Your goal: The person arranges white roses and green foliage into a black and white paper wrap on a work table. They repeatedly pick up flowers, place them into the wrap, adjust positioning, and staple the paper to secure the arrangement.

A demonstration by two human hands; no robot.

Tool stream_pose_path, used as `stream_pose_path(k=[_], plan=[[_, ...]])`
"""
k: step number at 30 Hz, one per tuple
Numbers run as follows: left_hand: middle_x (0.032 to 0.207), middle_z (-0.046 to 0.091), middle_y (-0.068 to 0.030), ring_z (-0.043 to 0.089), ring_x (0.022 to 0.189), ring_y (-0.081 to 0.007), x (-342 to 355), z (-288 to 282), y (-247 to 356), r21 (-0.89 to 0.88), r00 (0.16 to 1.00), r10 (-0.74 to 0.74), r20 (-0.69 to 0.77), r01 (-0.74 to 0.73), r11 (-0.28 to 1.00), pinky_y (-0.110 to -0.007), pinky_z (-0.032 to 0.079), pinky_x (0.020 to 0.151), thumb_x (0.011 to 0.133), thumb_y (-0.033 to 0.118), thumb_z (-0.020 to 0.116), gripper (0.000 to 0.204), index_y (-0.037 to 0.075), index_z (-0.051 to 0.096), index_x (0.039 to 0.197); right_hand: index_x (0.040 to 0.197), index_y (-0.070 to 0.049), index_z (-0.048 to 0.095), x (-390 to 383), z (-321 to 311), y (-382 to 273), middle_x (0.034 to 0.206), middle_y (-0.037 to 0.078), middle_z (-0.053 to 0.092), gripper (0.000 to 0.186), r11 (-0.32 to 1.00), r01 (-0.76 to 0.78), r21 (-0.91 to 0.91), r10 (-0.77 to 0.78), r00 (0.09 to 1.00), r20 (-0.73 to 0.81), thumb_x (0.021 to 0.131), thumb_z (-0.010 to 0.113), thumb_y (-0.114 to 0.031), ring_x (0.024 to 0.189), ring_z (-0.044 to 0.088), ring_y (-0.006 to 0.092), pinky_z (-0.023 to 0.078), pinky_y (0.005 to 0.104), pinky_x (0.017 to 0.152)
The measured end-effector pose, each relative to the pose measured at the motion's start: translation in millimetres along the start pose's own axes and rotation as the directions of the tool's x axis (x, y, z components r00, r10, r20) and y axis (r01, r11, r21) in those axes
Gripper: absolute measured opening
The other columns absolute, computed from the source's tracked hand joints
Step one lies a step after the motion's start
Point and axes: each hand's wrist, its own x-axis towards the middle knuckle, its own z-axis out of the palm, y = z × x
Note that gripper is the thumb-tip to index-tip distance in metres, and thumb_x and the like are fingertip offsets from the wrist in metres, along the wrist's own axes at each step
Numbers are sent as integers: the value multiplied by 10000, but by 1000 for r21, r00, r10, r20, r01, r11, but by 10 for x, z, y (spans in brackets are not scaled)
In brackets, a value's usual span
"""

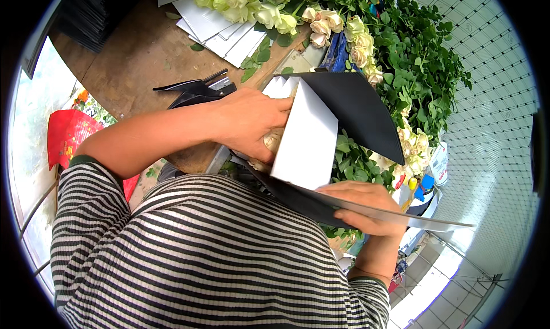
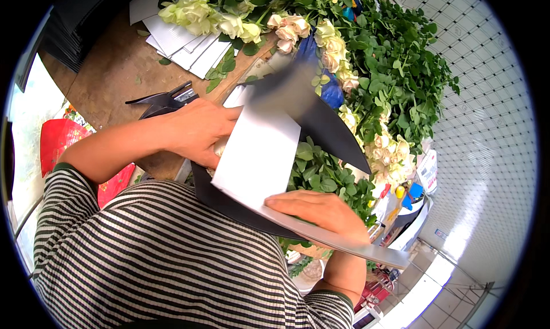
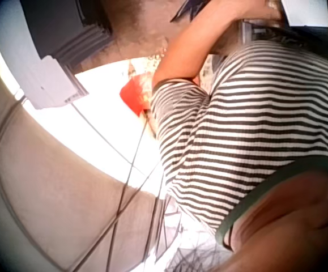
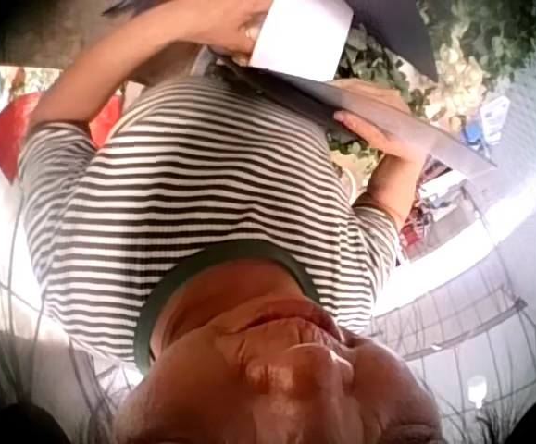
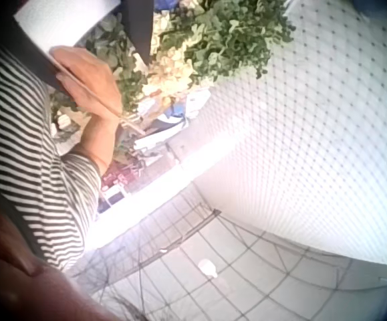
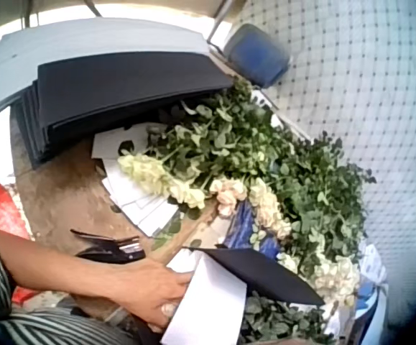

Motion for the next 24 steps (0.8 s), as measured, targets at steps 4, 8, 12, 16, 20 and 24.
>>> stream_pose_path(k=[4,8,12,16,20,24], plan=[[1473,372,-157,640,839,-239,-139,52,-108,-451,979,-27,-200,-68,890,-317,523,695,837,156,633,442,88,579,1270,1182,4,619,75,205,429,1190,178,631,365,1000,30,8,-30,997,65,820,616,-41,1092,613,344,481,385,935],[1321,523,-159,622,803,-155,-125,-134,4,-351,884,-88,-459,-89,932,-273,507,692,829,45,620,253,20,619,1080,1213,-30,563,194,316,547,1236,138,581,437,995,91,-31,-88,993,79,779,614,-20,1152,548,328,441,409,976],[1231,598,-178,580,1045,-369,234,-236,344,-221,971,240,-22,-239,946,-416,483,903,778,189,722,398,15,627,1123,1212,-31,540,222,341,639,1240,116,561,455,992,109,-58,-103,990,99,767,621,24,1160,535,302,428,401,986],[1254,595,-153,560,1056,-353,352,-249,421,48,948,203,247,-221,974,-398,467,942,734,293,765,514,-17,637,1123,1202,-31,553,-6,-47,572,1152,122,605,400,930,82,-359,-64,996,63,817,640,-94,1087,576,303,467,409,919],[1230,620,-99,578,1027,-331,310,-210,399,52,962,148,229,-164,985,-403,476,918,725,321,774,480,10,663,1073,1022,1,652,-511,-1074,574,910,83,687,194,966,-253,46,219,712,-667,847,636,-81,879,651,164,509,290,794],[1213,640,-79,606,987,-298,380,-191,413,38,958,199,207,-211,977,-397,483,892,694,312,804,449,50,683,1037,1114,-34,647,-783,-1420,2351,1081,99,665,277,714,-647,-268,221,571,-791,849,569,-38,1020,618,221,497,338,863]])
